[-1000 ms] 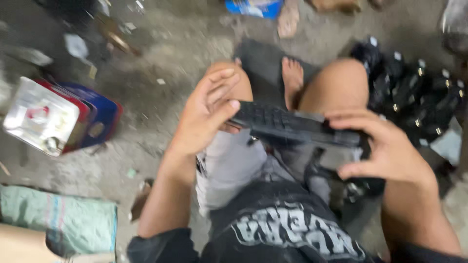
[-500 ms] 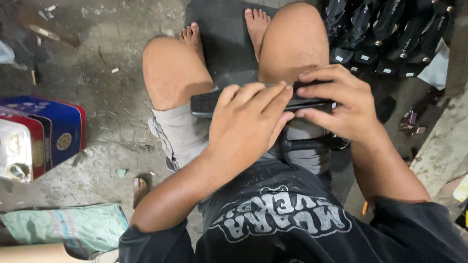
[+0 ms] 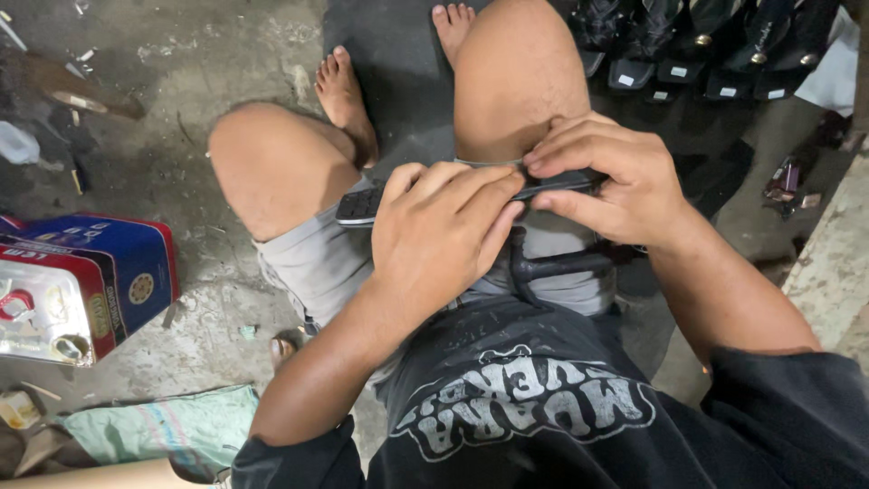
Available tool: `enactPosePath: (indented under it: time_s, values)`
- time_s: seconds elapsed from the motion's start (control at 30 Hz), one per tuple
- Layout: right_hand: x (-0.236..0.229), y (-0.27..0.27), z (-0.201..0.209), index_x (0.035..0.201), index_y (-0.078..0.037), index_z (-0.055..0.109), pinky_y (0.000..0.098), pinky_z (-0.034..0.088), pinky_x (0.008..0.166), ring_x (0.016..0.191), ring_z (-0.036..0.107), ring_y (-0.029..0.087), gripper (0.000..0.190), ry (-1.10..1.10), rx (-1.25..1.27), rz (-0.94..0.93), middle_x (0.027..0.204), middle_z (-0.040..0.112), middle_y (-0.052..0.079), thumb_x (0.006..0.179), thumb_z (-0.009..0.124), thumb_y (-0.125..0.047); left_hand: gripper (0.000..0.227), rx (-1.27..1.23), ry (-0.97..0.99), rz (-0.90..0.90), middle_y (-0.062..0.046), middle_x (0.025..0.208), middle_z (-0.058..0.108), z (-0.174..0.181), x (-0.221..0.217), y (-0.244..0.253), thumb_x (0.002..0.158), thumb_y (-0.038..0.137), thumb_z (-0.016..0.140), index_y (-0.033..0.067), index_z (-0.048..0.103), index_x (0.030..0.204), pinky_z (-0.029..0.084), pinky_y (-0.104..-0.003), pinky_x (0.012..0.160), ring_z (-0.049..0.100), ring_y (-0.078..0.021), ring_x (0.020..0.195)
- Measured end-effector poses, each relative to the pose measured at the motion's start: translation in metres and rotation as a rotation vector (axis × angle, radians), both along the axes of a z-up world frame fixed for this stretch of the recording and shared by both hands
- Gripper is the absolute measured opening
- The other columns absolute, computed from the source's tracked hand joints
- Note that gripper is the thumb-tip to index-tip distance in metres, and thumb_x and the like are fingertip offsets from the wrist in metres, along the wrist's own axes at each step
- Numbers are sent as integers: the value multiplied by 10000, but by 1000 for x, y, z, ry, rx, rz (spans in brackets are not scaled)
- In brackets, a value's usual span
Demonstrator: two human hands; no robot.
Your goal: The person sits on the floor and repeatedly heats the sole of a black sandal over a portable gas stove. After heating, they use a knife to press and shape the sole, then place the sandal back on the stove. This cycle is repeated multiple times.
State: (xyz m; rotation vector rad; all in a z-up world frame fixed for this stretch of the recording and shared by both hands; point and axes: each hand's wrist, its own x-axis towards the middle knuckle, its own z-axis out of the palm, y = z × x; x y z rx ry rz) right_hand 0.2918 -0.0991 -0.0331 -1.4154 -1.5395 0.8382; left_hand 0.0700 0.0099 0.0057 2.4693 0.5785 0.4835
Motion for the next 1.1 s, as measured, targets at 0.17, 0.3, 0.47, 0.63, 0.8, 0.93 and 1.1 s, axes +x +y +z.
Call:
enactPosePath:
  time_s: [0.17, 0.3, 0.47, 0.63, 0.8, 0.93, 1.1]
  values:
    - [7, 3, 0, 1078, 7, 711, 375, 554, 1026, 1101, 721, 268, 317, 77, -10, 39, 1123, 734, 140, 834, 870, -117, 214, -23, 12, -13, 68, 1170, 730, 0, 2, 1, 945, 227, 757, 155, 736, 1146, 458, -341, 889, 656, -140, 1039]
    - [13, 1, 1, 1088, 21, 704, 373, 562, 1053, 1129, 725, 262, 314, 133, -59, 6, 1129, 731, 155, 841, 858, -96, 218, -70, -50, -9, 48, 1175, 733, -2, 3, 6, 950, 228, 773, 142, 740, 1148, 473, -338, 881, 668, -153, 1040]
    - [18, -9, -14, 1105, 6, 718, 363, 564, 1066, 1144, 729, 244, 295, 250, -96, 11, 1142, 736, 151, 854, 852, -72, 194, -123, -59, -9, 47, 1151, 744, -10, 0, 5, 946, 230, 779, 149, 748, 1120, 487, -336, 864, 680, -162, 1016]
    - [26, -11, -25, 1170, -2, 723, 414, 520, 1166, 1173, 713, 240, 303, 480, -111, 43, 1134, 743, 133, 894, 827, -75, 188, -126, -78, -24, 45, 1143, 748, -10, 2, 9, 939, 233, 779, 143, 748, 1101, 494, -342, 859, 689, -165, 1009]
    - [33, -15, -37, 1199, 9, 717, 427, 519, 1157, 1183, 696, 252, 361, 587, -167, 75, 1209, 729, 145, 886, 834, -127, 167, -178, -84, -24, 40, 1119, 757, -16, 1, 11, 944, 238, 777, 140, 757, 1077, 495, -342, 844, 691, -170, 987]
    - [37, -16, -40, 1203, -1, 731, 416, 512, 1166, 1208, 692, 258, 336, 636, -155, 60, 1180, 734, 148, 923, 838, -154, 149, -258, -121, -3, 35, 1098, 766, -24, 0, 12, 942, 246, 770, 146, 762, 1052, 508, -337, 836, 703, -179, 986]
    - [37, -17, -48, 1235, 5, 720, 404, 527, 1123, 1193, 690, 273, 366, 671, -167, 78, 1219, 716, 166, 943, 829, -186, 155, -362, -163, 14, 18, 1083, 770, -38, -5, 12, 938, 257, 768, 137, 765, 1036, 524, -344, 829, 716, -203, 988]
